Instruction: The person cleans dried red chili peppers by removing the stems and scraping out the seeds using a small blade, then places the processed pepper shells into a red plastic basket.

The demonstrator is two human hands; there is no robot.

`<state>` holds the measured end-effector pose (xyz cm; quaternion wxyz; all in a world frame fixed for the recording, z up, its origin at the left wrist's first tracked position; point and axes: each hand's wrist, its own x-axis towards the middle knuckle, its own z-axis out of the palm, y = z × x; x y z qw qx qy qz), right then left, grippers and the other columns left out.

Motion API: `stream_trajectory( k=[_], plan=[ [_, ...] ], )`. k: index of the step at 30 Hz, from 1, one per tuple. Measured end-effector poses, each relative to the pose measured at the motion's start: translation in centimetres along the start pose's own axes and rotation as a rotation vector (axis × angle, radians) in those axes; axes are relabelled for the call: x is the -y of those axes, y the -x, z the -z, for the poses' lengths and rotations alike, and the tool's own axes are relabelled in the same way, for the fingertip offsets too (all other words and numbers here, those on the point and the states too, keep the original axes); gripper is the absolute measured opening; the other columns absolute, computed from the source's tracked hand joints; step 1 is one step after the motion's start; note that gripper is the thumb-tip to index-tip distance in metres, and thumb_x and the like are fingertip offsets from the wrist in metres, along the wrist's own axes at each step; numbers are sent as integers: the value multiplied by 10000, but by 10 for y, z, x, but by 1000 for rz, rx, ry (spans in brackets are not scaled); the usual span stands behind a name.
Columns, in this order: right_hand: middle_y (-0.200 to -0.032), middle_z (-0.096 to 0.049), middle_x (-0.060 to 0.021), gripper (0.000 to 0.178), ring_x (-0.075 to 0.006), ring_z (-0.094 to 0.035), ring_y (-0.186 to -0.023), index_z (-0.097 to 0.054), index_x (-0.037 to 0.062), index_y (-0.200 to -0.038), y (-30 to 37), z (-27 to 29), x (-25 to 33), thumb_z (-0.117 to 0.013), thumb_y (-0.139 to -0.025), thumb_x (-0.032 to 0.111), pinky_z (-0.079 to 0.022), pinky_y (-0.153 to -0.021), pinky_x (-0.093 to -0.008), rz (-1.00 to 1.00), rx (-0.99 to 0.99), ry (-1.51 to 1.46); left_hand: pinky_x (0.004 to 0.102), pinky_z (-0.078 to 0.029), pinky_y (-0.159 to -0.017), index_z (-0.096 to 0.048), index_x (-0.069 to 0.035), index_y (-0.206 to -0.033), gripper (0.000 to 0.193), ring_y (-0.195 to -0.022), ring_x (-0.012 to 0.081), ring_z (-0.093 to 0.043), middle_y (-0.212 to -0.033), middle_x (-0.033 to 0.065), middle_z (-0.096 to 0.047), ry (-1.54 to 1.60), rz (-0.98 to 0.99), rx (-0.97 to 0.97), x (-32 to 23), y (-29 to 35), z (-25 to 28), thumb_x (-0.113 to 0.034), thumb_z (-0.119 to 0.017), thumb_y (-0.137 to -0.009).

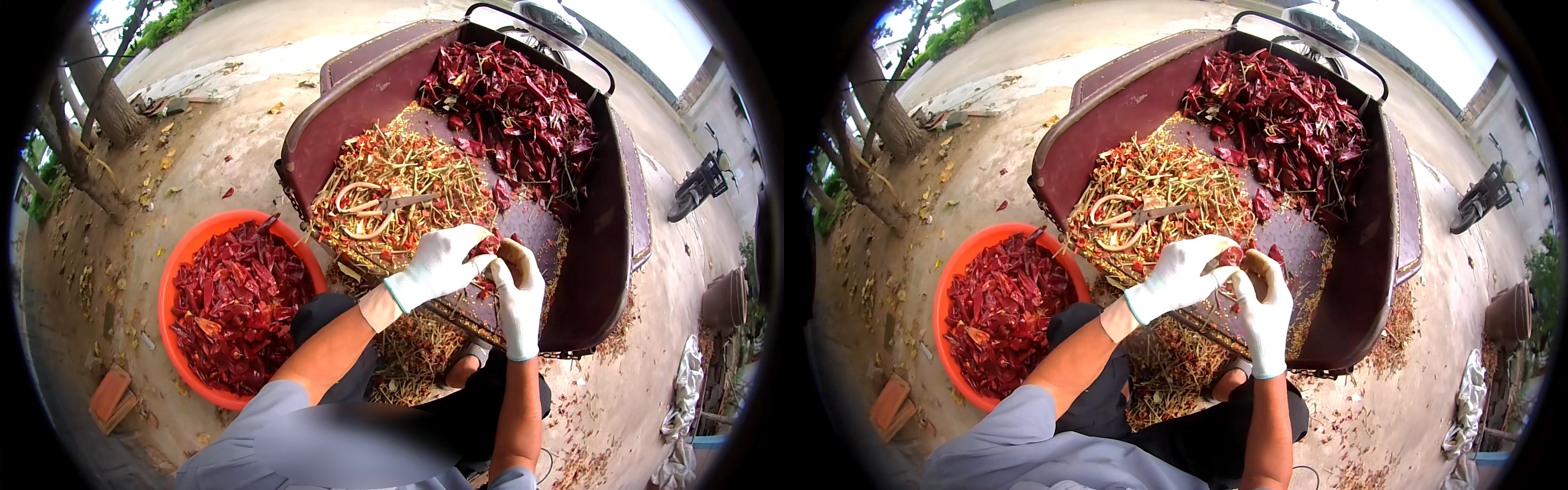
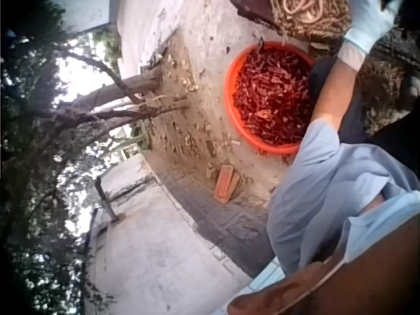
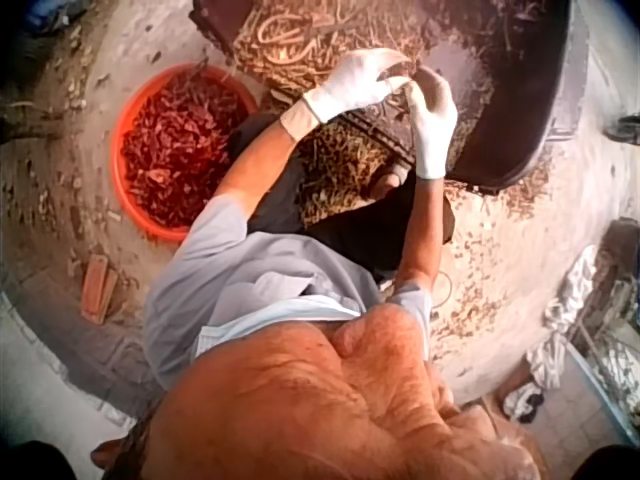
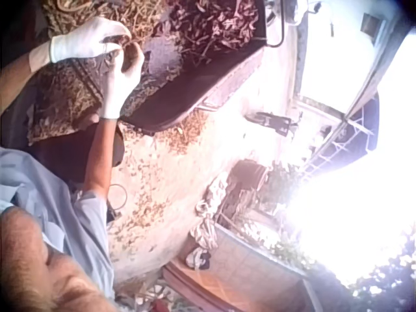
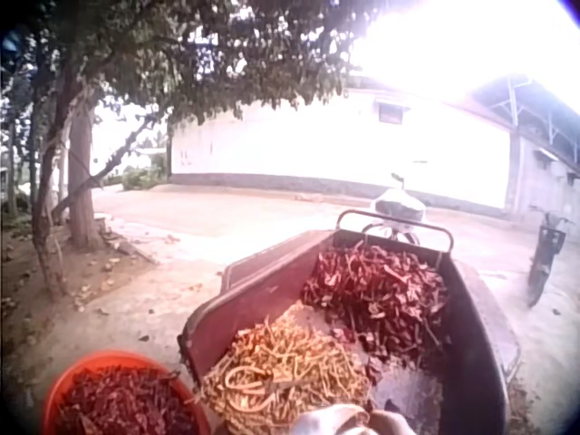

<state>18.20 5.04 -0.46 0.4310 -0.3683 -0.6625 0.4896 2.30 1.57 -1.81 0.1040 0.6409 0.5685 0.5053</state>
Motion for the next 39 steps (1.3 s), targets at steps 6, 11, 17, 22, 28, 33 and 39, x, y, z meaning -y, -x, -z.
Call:
stream_trajectory(
  k=[6,11,17,22,28,33,39],
  plan=[
    [-975,-706,-117,249,-217,-692,-819,-689,48,-1086,17,-20,3,-704,-838,38,-547,-758,-293,371,-185,520,377,-557,-673,-650,-97,-1046,280,-797,276,-693,-891,89,-691,-259,-27,159,-6,16,3,-236,-680,-805],
    [-904,-717,-90,146,-141,-681,-791,-717,33,-995,16,-16,-2,-711,-849,37,-532,-731,-254,2,-184,160,384,-549,-755,-653,-105,-1128,343,-892,269,-685,-996,99,-690,-145,71,271,-6,17,17,-311,-662,-854],
    [-886,-706,-128,119,-217,-700,-781,-703,44,-970,17,-25,2,-704,-854,67,-538,-692,-289,345,-195,622,384,-542,-716,-659,-119,-1096,260,-858,254,-675,-928,71,-674,-406,67,338,2,24,12,-299,-599,-919],
    [-796,-701,-52,94,-102,-660,-651,-682,-15,-959,12,-19,-7,-642,-927,64,-532,-629,-244,-65,-172,5,355,-525,-588,-682,-108,-1044,236,-692,233,-668,-789,59,-664,-397,-88,195,2,23,8,-285,-623,-900],
    [-855,-674,-63,194,-102,-638,-693,-626,-19,-1066,12,-15,-11,-589,-984,152,-520,-640,-237,-281,-123,-605,315,-525,-593,-714,-65,-986,182,-636,214,-669,-786,107,-690,34,50,63,1,23,5,-201,-610,-924],
    [-953,-657,-60,197,-115,-641,-797,-581,15,-1134,1,1,-25,-575,-987,146,-548,-710,-269,-331,-197,-1104,262,-526,-601,-642,32,-1072,333,-605,149,-644,-782,72,-691,778,484,53,-14,11,17,-271,-525,-1003],
    [-1054,-676,-77,242,-209,-673,-910,-611,16,-1168,3,44,-14,-597,-930,58,-549,-819,-310,-63,-249,36,365,-578,-626,-485,1,-1320,372,-708,240,-675,-876,128,-678,1280,463,-22,4,-1,42,-189,-483,-1000]
  ],
)
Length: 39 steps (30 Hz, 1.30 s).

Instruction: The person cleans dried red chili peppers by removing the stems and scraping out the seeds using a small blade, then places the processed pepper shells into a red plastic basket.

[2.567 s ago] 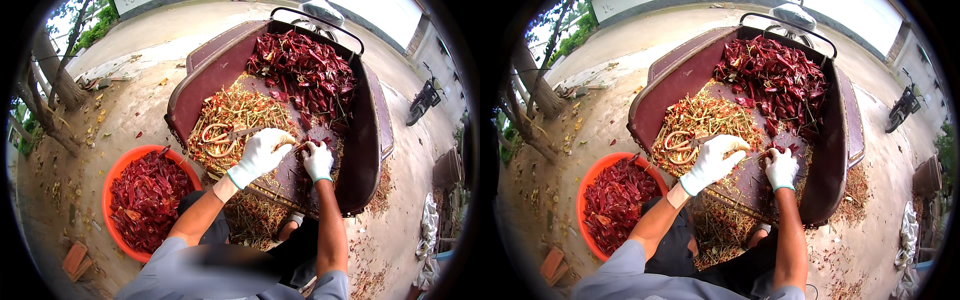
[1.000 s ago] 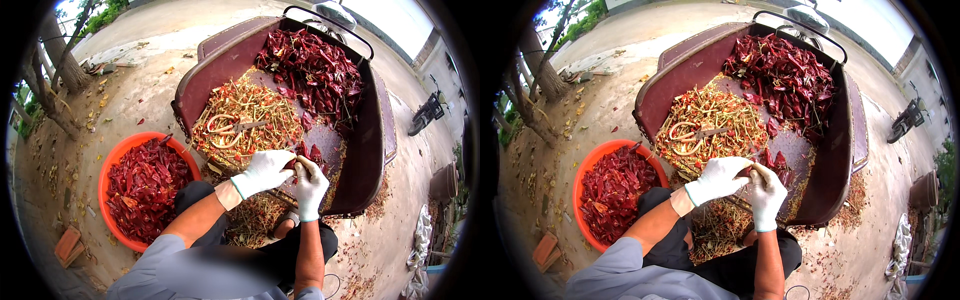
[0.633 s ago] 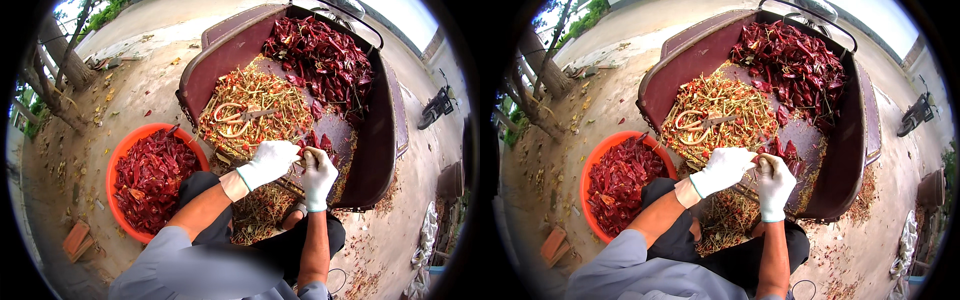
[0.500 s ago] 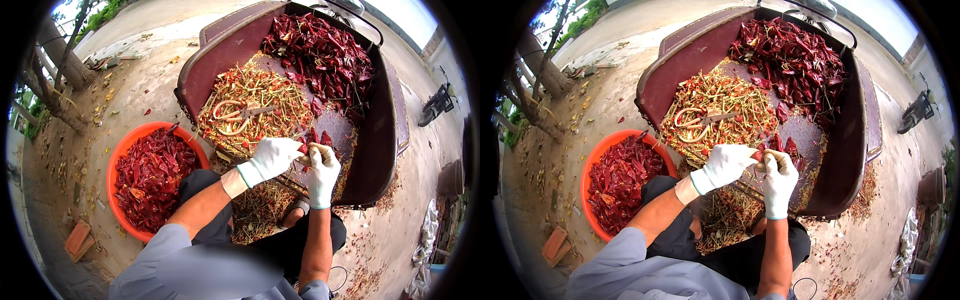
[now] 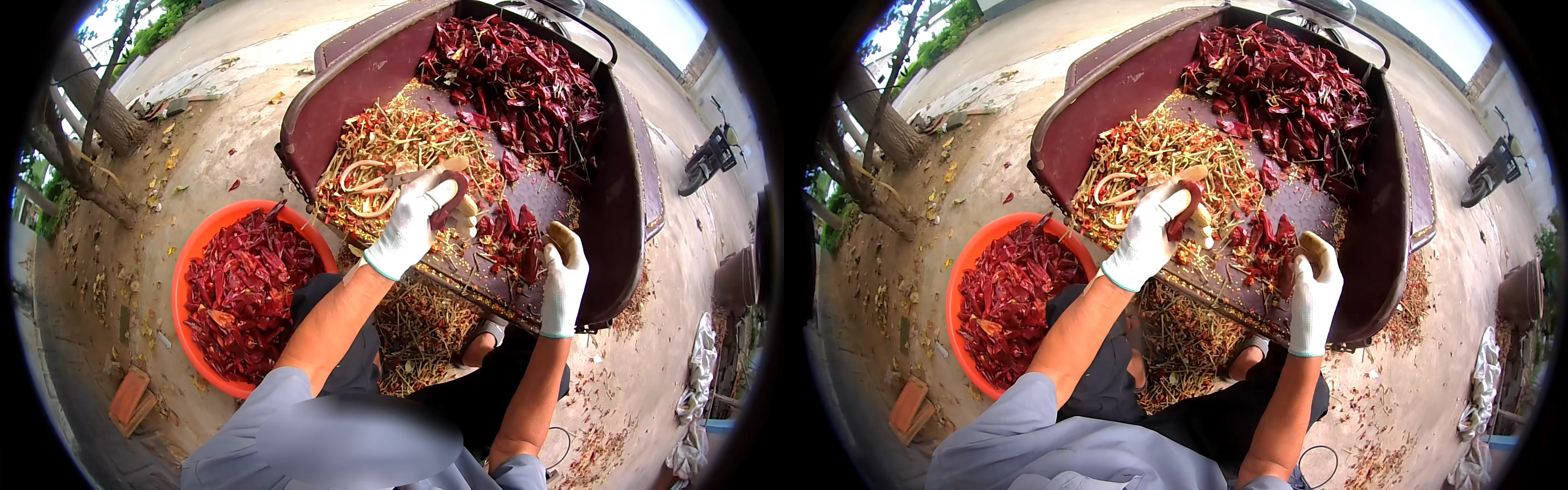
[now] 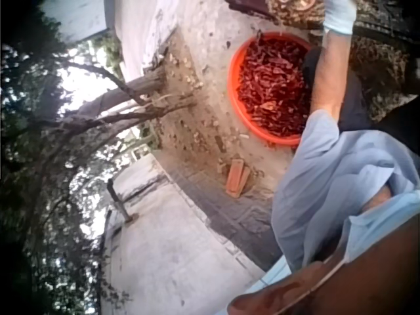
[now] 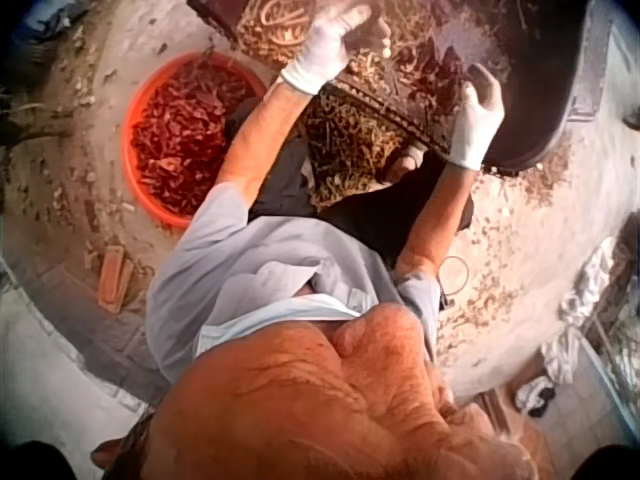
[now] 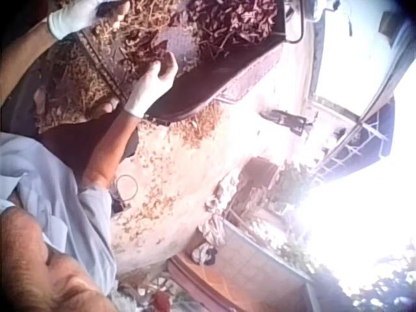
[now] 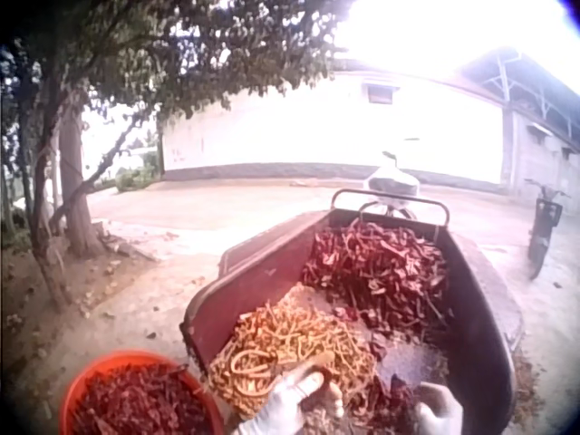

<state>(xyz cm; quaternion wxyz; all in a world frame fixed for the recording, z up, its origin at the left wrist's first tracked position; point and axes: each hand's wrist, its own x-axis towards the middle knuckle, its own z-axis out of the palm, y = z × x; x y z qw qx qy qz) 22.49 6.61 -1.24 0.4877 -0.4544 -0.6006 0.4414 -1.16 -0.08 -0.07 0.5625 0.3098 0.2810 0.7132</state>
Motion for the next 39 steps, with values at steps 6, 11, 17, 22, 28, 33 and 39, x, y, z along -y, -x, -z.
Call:
stream_trajectory(
  k=[6,11,17,22,28,33,39],
  plan=[
    [-1049,-686,-144,415,-315,-681,-923,-624,89,-1132,17,3,-10,-729,-824,348,-534,-763,-410,-22,56,1223,363,-594,-669,-571,-16,-1205,280,-795,231,-692,-942,131,-691,144,137,-25,5,1,-1,-147,-502,-968],
    [-882,-712,-144,329,-344,-692,-841,-651,112,-1036,9,2,-20,-736,-803,328,-535,-726,-435,-77,6,1213,293,-575,-611,-635,16,-1037,179,-761,172,-681,-911,115,-686,-178,116,-15,17,4,-2,-40,-511,-922],
    [-862,-668,-66,185,-111,-645,-739,-584,-27,-1024,11,-1,-12,-663,-902,89,-520,-603,-222,-185,-43,117,190,-493,-573,-681,-28,-1098,260,-688,50,-605,-835,-12,-655,-574,165,-24,22,7,-12,-219,-666,-922],
    [-982,-657,-89,178,-139,-654,-850,-558,-7,-1086,35,-28,-2,-615,-925,43,-575,-738,-287,-229,296,-392,281,-518,-780,-644,-26,-1209,534,-860,132,-645,-958,80,-697,-1005,-48,80,36,7,-17,-329,-799,-798],
    [-1004,-649,-77,275,-139,-640,-898,-565,-9,-1159,35,-34,-5,-588,-885,-12,-552,-819,-292,-252,436,-290,299,-528,-783,-658,-25,-1089,510,-847,163,-658,-929,77,-637,-1057,-123,133,21,12,-22,-308,-852,-712],
    [-1001,-659,-75,331,-131,-641,-897,-576,6,-1196,39,-43,15,-595,-867,-22,-529,-818,-267,13,226,-13,313,-533,-684,-639,-67,-921,357,-787,188,-660,-861,55,-618,-1281,-351,28,25,13,-13,-260,-826,-686],
    [-1015,-664,-69,365,-116,-649,-844,-655,35,-1131,43,-47,13,-770,-787,79,-516,-746,-256,192,148,101,359,-509,-594,-610,-106,-848,271,-736,250,-625,-795,49,-574,-1633,-627,29,22,15,-15,-212,-749,-641]
  ],
)
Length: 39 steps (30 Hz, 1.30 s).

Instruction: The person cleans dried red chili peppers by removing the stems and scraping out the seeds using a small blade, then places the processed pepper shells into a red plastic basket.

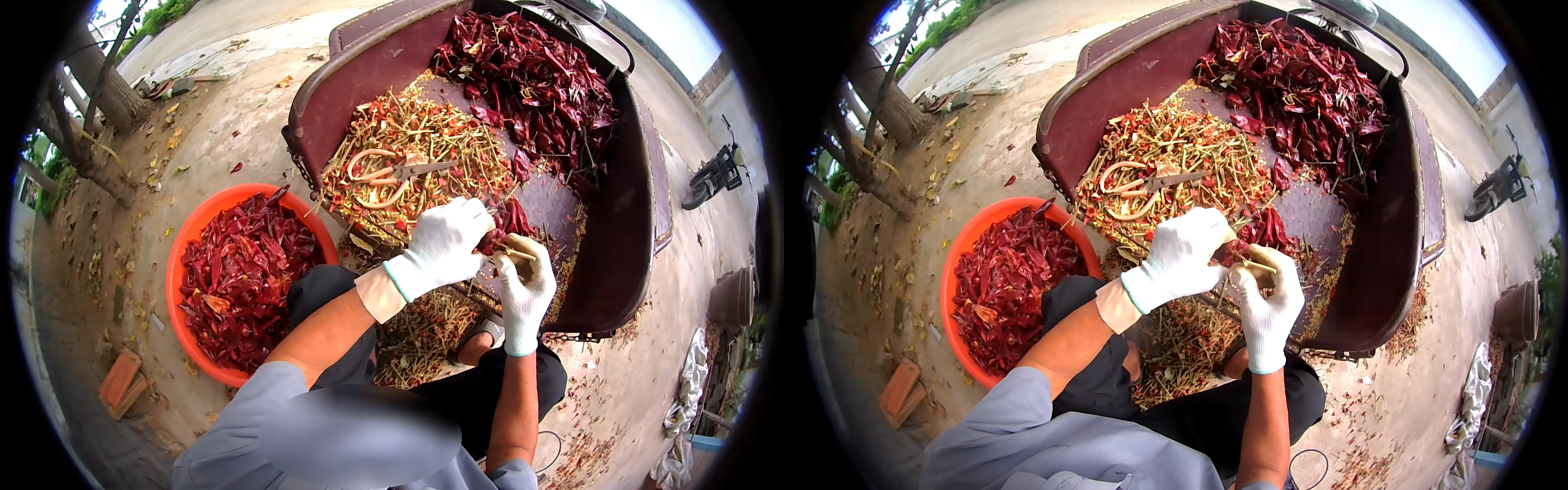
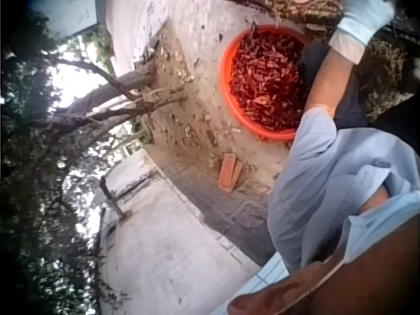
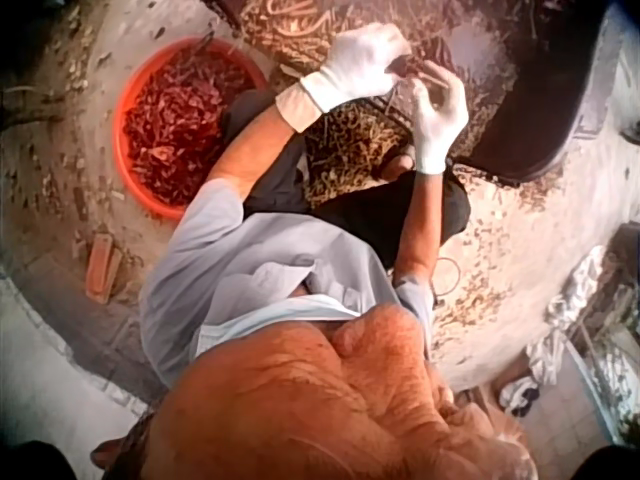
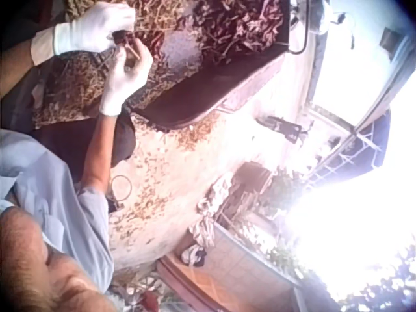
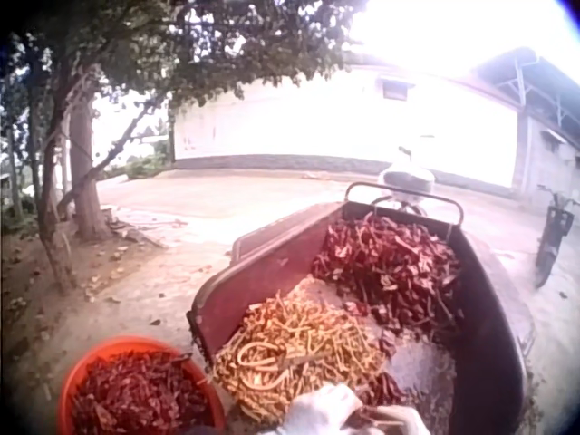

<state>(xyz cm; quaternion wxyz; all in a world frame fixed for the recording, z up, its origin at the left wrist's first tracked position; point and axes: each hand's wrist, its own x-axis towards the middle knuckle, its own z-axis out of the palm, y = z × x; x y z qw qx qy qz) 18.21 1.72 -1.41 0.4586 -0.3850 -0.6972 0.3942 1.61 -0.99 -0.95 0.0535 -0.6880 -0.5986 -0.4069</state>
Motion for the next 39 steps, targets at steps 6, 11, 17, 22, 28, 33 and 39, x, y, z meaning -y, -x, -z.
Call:
stream_trajectory(
  k=[6,11,17,22,28,33,39],
  plan=[
    [-1045,-620,-78,371,-149,-651,-813,-694,55,-1061,-2,-8,5,-834,-722,106,-520,-694,-268,23,9,122,362,-531,-620,-621,-100,-881,252,-742,265,-658,-803,57,-625,94,85,70,3,7,-7,-174,-724,-664],
    [-1011,-609,-95,234,-186,-654,-761,-677,73,-991,-3,-19,-1,-781,-782,103,-529,-659,-271,291,-97,341,374,-539,-626,-638,-96,-921,238,-727,292,-673,-819,82,-649,161,142,106,2,11,-9,-155,-710,-703],
    [-1022,-606,-80,226,-157,-644,-693,-647,69,-1015,-2,-26,5,-747,-826,141,-529,-617,-275,173,-78,429,409,-536,-630,-644,-93,-922,202,-738,308,-672,-793,98,-639,50,198,175,0,11,-11,-144,-692,-733],
    [-853,-635,-48,212,-141,-614,-659,-652,48,-946,-4,-27,-5,-773,-811,158,-512,-634,-272,-133,-80,154,399,-537,-622,-643,-99,-903,179,-705,299,-671,-775,94,-636,-11,174,197,-3,14,-12,-145,-679,-734],
    [-843,-675,-94,139,-197,-663,-703,-649,39,-928,-6,-21,-9,-721,-849,128,-513,-658,-300,17,-124,310,394,-535,-609,-658,-105,-885,177,-686,293,-673,-751,88,-656,55,197,216,-3,12,-13,-172,-697,-726],
    [-866,-663,-72,127,-263,-661,-724,-649,91,-934,-4,-21,-3,-720,-831,114,-526,-665,-318,227,-147,485,393,-525,-604,-663,-94,-879,198,-684,290,-675,-733,100,-663,136,237,219,0,12,-13,-199,-724,-722],
    [-833,-690,-72,96,-168,-656,-659,-672,47,-953,-7,-13,3,-692,-859,60,-518,-611,-293,203,-155,261,346,-520,-618,-672,-55,-886,223,-678,257,-677,-761,116,-676,294,265,210,2,11,-13,-194,-773,-744]
  ],
)
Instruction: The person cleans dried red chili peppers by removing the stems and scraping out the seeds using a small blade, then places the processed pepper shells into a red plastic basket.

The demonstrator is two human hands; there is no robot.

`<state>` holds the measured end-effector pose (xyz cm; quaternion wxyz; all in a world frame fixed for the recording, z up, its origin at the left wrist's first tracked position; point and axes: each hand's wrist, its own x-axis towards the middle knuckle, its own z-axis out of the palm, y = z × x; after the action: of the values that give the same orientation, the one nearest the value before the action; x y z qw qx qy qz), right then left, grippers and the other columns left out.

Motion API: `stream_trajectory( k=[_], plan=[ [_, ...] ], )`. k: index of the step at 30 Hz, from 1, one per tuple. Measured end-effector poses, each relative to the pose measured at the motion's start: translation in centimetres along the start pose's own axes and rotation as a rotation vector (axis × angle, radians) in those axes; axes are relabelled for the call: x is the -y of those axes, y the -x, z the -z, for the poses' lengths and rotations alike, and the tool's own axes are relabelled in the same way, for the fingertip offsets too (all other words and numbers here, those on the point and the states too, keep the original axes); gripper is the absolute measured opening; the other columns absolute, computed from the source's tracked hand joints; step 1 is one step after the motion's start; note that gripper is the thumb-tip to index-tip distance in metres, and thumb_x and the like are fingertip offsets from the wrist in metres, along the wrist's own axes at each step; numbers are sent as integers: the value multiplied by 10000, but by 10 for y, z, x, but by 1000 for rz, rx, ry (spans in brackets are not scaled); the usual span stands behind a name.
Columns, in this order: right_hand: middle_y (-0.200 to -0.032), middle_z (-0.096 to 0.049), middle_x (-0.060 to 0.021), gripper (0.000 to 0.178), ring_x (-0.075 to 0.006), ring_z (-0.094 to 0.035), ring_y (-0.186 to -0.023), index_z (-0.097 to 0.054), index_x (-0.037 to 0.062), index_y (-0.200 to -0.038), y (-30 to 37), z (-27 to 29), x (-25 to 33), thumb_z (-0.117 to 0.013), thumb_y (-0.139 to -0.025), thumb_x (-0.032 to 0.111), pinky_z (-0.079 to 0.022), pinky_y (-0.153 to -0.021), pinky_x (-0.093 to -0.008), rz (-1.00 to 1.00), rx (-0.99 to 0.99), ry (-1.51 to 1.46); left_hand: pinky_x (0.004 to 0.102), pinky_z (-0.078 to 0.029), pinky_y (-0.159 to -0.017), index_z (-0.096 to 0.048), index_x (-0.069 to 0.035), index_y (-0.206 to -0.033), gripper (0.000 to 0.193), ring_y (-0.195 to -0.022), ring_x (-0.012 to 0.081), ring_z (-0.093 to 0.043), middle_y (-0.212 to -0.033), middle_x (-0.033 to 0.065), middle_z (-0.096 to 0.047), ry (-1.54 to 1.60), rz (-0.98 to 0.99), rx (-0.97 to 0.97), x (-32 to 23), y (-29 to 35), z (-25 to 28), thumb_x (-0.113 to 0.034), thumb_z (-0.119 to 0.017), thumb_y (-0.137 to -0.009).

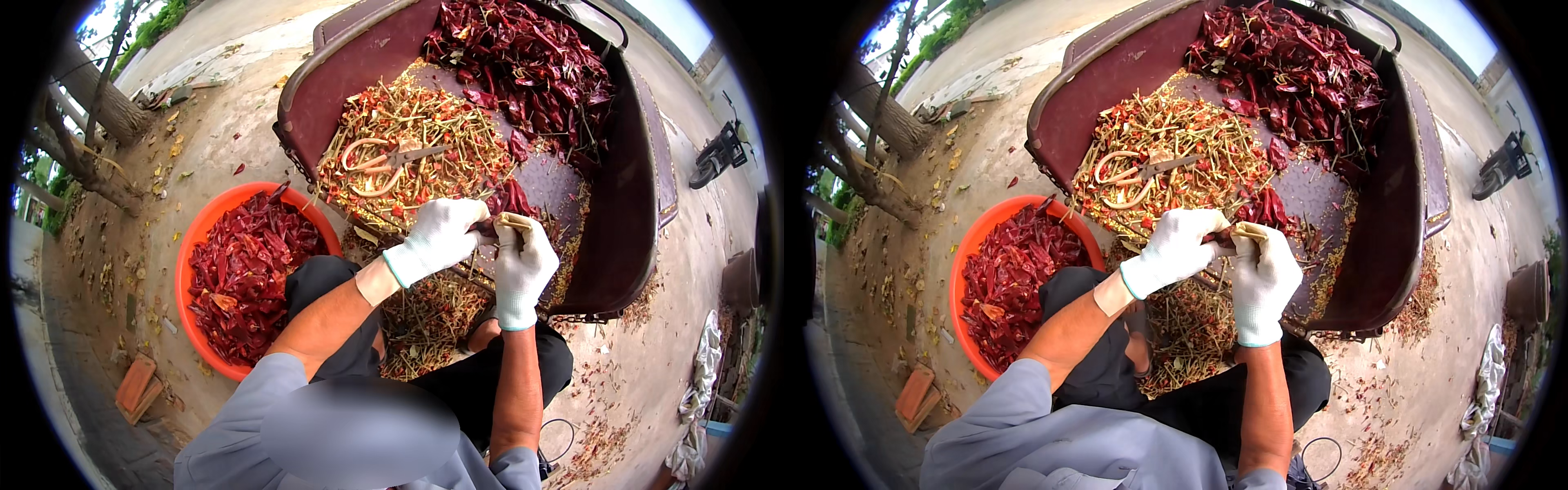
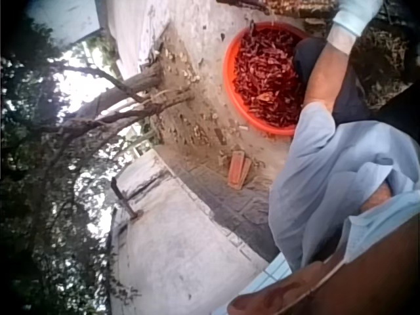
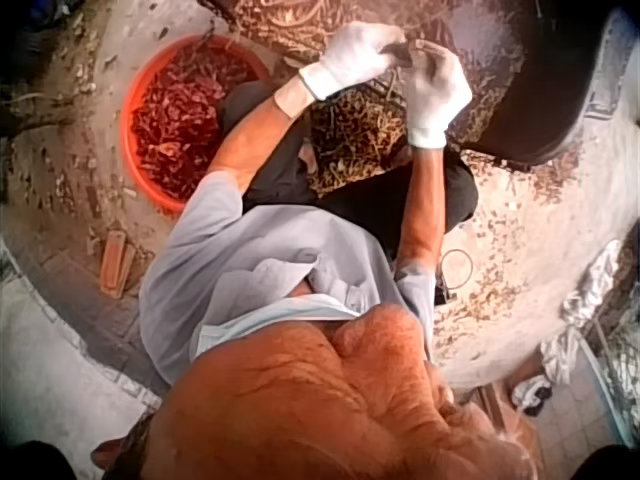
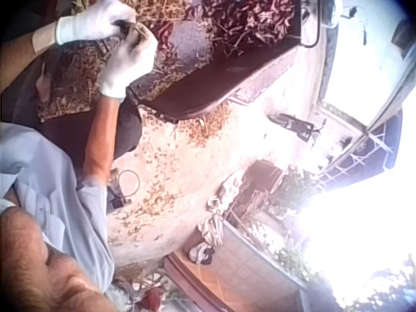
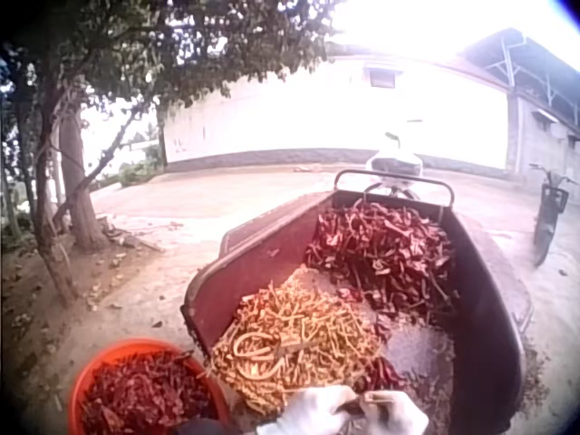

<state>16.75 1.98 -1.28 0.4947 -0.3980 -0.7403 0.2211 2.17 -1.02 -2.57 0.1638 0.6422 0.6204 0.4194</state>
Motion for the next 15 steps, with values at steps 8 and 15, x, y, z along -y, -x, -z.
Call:
stream_trajectory(
  k=[8,15],
  plan=[
    [-750,-622,-8,115,-59,-533,-577,-651,-14,-985,-6,6,-3,-631,-947,93,-444,-512,-199,-760,34,-819,287,-519,-663,-696,1,-905,239,-729,120,-669,-790,95,-703,262,59,54,-8,0,4,-163,-798,-764],
    [-807,-584,-16,161,-61,-520,-636,-605,14,-1042,-5,5,-26,-582,-989,164,-457,-577,-200,-939,-26,-1363,249,-508,-601,-699,-2,-944,215,-649,95,-637,-788,60,-702,373,58,-71,-10,1,-10,-132,-787,-797]
  ],
)
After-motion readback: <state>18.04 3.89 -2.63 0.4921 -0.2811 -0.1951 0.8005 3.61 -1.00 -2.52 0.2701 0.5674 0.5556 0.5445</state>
